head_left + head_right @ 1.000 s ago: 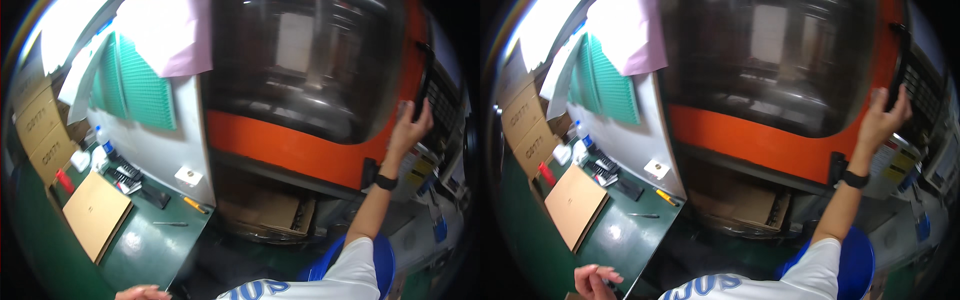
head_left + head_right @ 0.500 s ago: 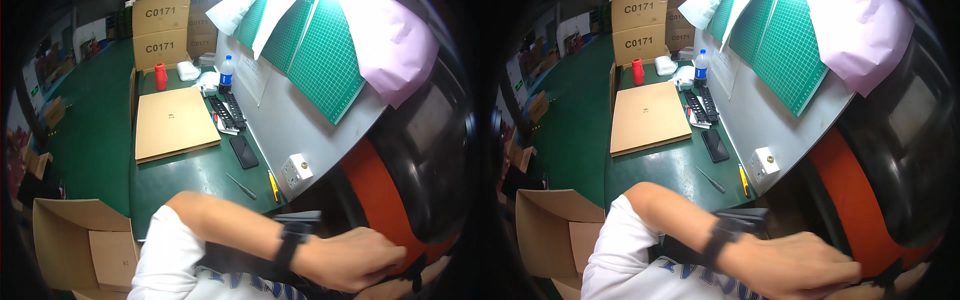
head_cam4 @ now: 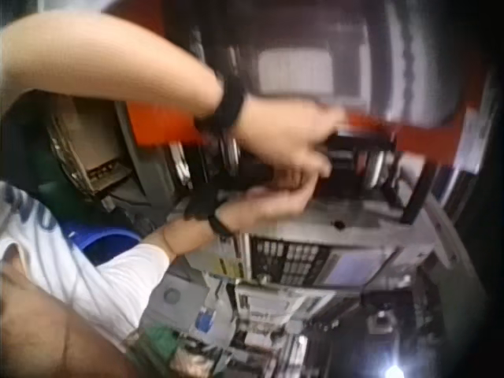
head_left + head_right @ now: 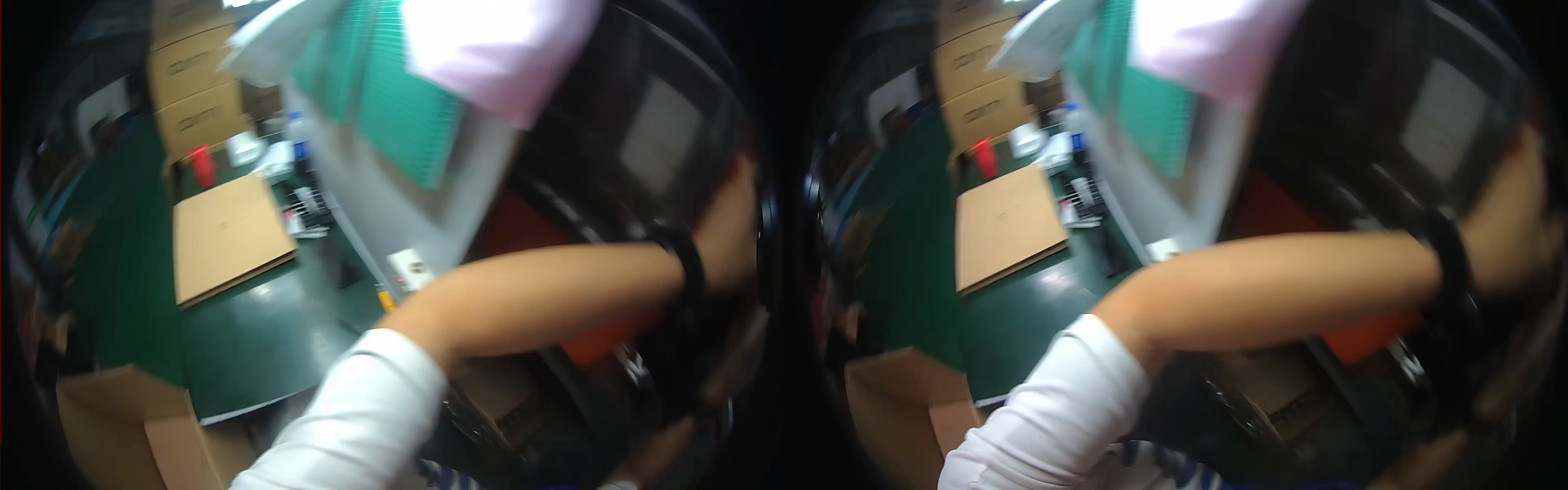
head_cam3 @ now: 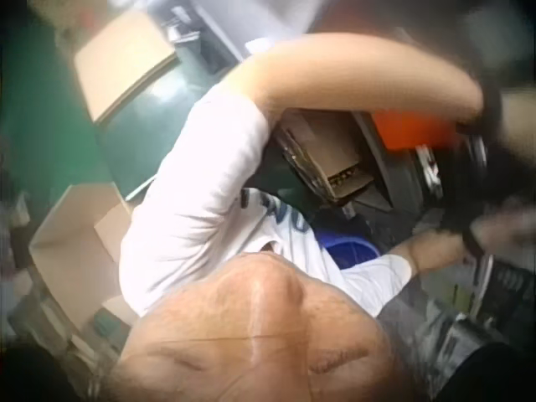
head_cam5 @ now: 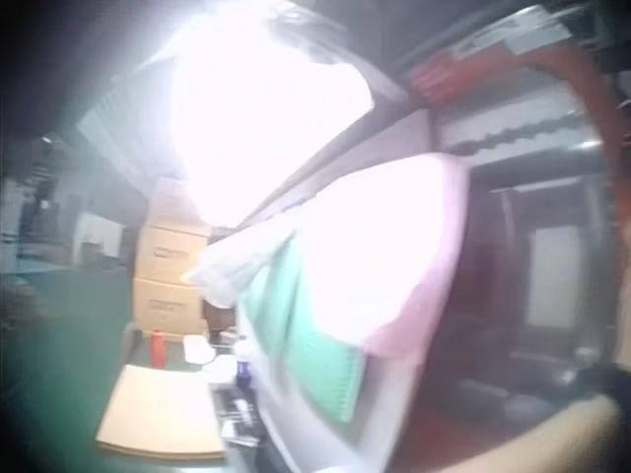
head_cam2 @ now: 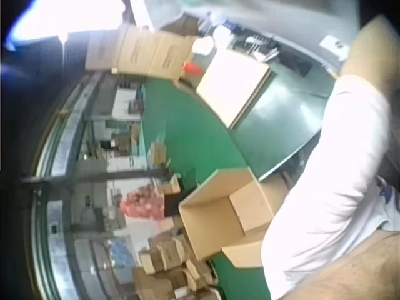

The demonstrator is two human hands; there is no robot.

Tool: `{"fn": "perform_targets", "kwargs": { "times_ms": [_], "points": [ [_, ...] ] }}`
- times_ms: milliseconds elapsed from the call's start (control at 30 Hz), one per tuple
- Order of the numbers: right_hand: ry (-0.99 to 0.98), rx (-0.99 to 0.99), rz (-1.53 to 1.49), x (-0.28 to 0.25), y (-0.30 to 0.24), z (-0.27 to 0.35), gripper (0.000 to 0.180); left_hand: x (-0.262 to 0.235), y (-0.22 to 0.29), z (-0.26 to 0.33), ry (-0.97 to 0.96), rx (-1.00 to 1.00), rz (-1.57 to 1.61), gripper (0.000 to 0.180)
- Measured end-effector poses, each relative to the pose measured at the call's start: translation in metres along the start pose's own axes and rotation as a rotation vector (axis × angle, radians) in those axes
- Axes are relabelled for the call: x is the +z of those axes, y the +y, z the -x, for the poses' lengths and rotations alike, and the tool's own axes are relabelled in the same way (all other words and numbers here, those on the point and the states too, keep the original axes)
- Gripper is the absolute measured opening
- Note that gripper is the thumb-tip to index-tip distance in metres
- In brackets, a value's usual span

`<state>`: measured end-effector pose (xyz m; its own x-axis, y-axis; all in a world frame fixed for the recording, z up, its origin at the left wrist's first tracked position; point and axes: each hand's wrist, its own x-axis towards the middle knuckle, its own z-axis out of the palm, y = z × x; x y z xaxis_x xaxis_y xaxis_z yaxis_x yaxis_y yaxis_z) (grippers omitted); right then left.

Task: Inspecting, cleaning, and packing molded plastic components in a manufacturing facility.

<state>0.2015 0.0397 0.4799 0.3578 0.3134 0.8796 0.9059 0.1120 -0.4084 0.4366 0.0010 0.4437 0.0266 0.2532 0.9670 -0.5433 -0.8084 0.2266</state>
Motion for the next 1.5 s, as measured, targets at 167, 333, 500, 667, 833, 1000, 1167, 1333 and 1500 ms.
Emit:
{"fn": "perform_targets", "kwargs": {
  "times_ms": [167,333,500,667,833,1000,1167,1333,1500],
  "points": [
    [0.181,-0.418,1.159,-0.241,0.343,-0.092,0.036,-0.086,-0.024,-0.03,-0.324,-0.46,0.813,0.023],
    [-0.307,0.183,1.308,-0.193,0.364,-0.134,0.028,-0.108,-0.055,-0.03,-0.161,-0.421,0.555,0.023],
    [-0.229,0.45,1.303,-0.187,0.45,-0.172,0.031,-0.135,-0.081,-0.04,-0.04,-0.411,0.323,0.029],
    [-0.161,0.535,1.246,-0.24,0.56,-0.178,0.028,-0.133,-0.09,-0.04,0.08,-0.35,0.176,0.031],
    [-0.237,0.624,1.319,-0.242,0.614,-0.191,0.031,-0.156,-0.124,-0.042,0.104,-0.289,0.095,0.031],
    [-0.118,0.571,1.393,-0.25,0.654,-0.196,0.027,-0.169,-0.121,-0.039,-0.066,-0.182,0.014,0.037],
    [-0.093,0.399,1.431,-0.252,0.66,-0.211,0.021,-0.172,-0.132,-0.032,0.028,-0.077,-0.133,0.045],
    [-0.063,0.052,1.448,-0.251,0.663,-0.212,0.021,-0.169,-0.12,-0.031,0.057,-0.348,-0.237,0.045],
    [-0.038,0.1,1.298,-0.257,0.644,-0.201,0.018,-0.148,-0.12,-0.035,0.056,-0.242,-0.046,0.03]
  ]
}}
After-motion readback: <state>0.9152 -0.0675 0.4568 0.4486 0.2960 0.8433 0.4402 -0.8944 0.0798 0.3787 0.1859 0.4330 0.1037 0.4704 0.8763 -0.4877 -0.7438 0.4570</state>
